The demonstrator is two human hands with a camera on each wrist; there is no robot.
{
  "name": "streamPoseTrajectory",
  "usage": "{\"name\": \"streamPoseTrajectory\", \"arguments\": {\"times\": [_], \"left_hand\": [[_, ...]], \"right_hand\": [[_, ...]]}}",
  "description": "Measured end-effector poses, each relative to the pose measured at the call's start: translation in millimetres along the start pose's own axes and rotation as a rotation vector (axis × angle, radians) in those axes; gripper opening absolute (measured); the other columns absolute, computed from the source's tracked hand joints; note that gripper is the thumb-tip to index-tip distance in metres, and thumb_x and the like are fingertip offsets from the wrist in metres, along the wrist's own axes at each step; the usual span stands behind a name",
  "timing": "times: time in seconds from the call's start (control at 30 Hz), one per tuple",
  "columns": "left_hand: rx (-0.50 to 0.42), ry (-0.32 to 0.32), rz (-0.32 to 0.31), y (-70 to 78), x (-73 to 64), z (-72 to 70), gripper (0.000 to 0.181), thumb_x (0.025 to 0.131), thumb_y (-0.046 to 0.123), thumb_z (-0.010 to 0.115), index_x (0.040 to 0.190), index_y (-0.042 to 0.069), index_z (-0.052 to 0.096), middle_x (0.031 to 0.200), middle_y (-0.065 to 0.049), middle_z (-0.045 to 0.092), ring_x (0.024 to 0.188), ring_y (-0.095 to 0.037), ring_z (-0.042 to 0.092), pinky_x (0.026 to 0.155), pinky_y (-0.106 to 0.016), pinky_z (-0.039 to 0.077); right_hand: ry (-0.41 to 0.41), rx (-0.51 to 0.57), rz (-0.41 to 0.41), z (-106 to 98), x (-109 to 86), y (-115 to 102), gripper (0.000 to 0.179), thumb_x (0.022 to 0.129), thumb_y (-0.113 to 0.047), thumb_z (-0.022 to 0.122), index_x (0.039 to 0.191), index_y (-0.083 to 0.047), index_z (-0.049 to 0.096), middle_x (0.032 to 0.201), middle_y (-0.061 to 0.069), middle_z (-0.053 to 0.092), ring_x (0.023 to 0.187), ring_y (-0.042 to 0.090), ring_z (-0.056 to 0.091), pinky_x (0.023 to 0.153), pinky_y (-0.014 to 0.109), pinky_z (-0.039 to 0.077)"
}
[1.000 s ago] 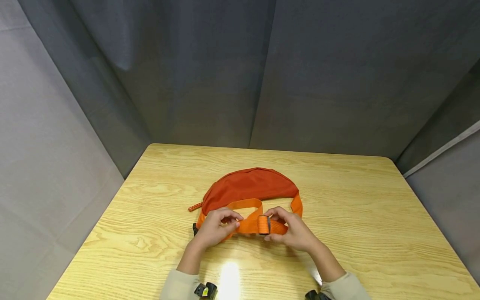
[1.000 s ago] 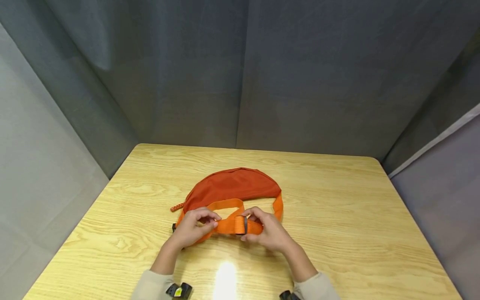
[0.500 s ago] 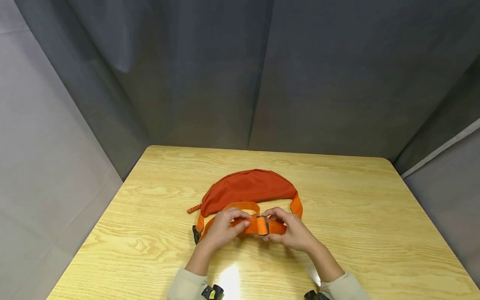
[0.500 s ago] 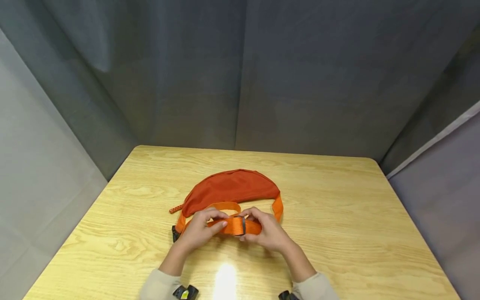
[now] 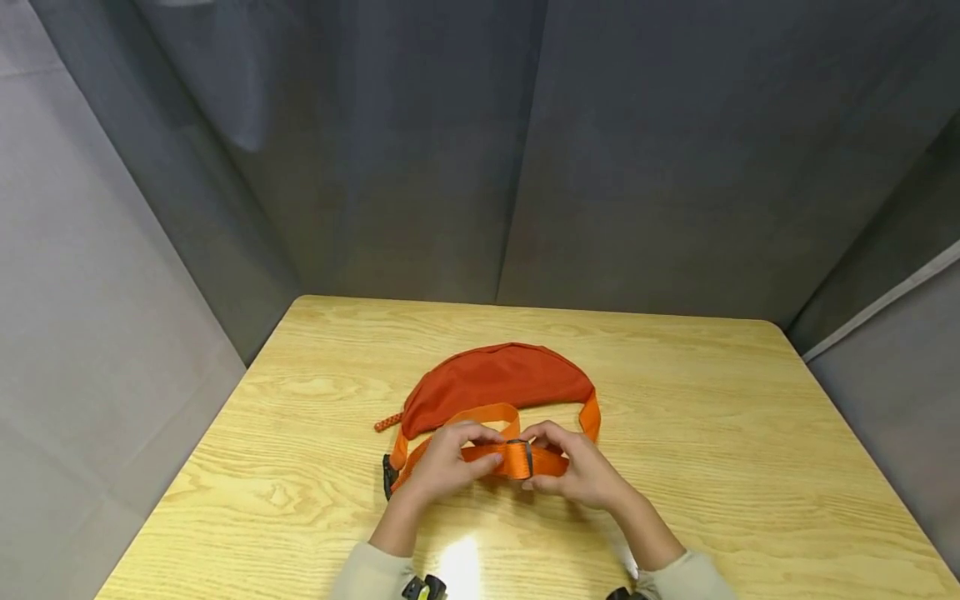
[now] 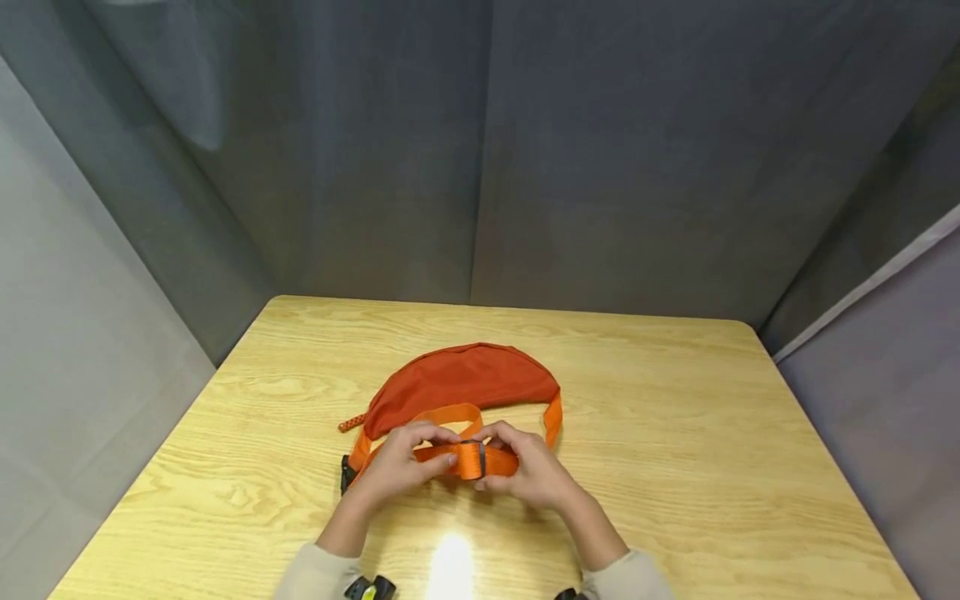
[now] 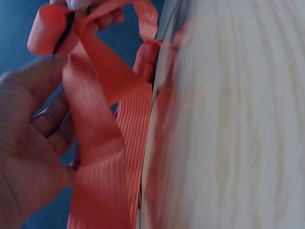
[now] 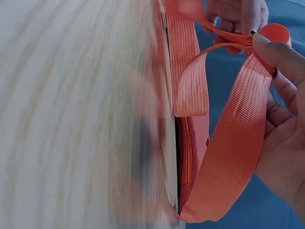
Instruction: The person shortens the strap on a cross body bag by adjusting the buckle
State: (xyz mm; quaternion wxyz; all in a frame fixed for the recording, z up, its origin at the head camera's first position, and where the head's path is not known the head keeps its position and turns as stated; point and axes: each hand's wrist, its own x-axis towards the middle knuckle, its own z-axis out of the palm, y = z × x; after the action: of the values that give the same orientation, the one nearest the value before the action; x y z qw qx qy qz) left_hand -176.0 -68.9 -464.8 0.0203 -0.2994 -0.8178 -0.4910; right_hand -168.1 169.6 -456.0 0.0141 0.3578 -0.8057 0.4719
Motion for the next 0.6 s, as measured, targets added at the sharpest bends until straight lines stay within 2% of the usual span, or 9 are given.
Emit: {"name": "streamPoseTrajectory", "arguments": {"times": [0.1,0.23,0.4,0.6], "left_hand": [[0.010,0.027,0.018,1.3,2.1,2.8,0.014,0.085,0.014,0.069,0.099,0.015,0.071,0.092,0.009,0.063,0.086,-0.009,0.057,0.077,-0.029,0.047],[-0.009,0.052,-0.014,1.4,0.2,1.0,0.011,0.084,0.010,0.070,0.095,0.015,0.072,0.085,0.009,0.062,0.080,-0.008,0.056,0.070,-0.029,0.047],[-0.041,0.010,-0.071,-1.4,-4.1,-5.9,0.010,0.086,0.013,0.068,0.095,0.015,0.071,0.085,0.008,0.061,0.078,-0.010,0.055,0.060,-0.026,0.048],[-0.061,-0.002,-0.135,-7.1,-9.1,-21.0,0.009,0.088,0.014,0.065,0.096,0.015,0.071,0.085,0.006,0.061,0.077,-0.012,0.055,0.062,-0.027,0.048]], "right_hand": [[0.004,-0.016,0.006,-1,0.6,0,0.048,0.071,-0.013,0.082,0.113,-0.014,0.057,0.091,-0.004,0.063,0.080,0.013,0.059,0.074,0.029,0.048],[0.010,-0.039,0.036,-2,-1.1,1,0.050,0.070,-0.013,0.083,0.113,-0.016,0.058,0.091,-0.009,0.062,0.081,0.010,0.059,0.075,0.030,0.048],[0.005,-0.043,0.049,-2,-3.0,3,0.050,0.070,-0.017,0.083,0.114,-0.017,0.058,0.090,-0.009,0.063,0.081,0.010,0.059,0.074,0.031,0.048],[0.034,-0.079,0.100,-7,-5.2,4,0.050,0.069,-0.017,0.083,0.112,-0.015,0.058,0.086,-0.008,0.061,0.077,0.011,0.056,0.071,0.029,0.046]]}}
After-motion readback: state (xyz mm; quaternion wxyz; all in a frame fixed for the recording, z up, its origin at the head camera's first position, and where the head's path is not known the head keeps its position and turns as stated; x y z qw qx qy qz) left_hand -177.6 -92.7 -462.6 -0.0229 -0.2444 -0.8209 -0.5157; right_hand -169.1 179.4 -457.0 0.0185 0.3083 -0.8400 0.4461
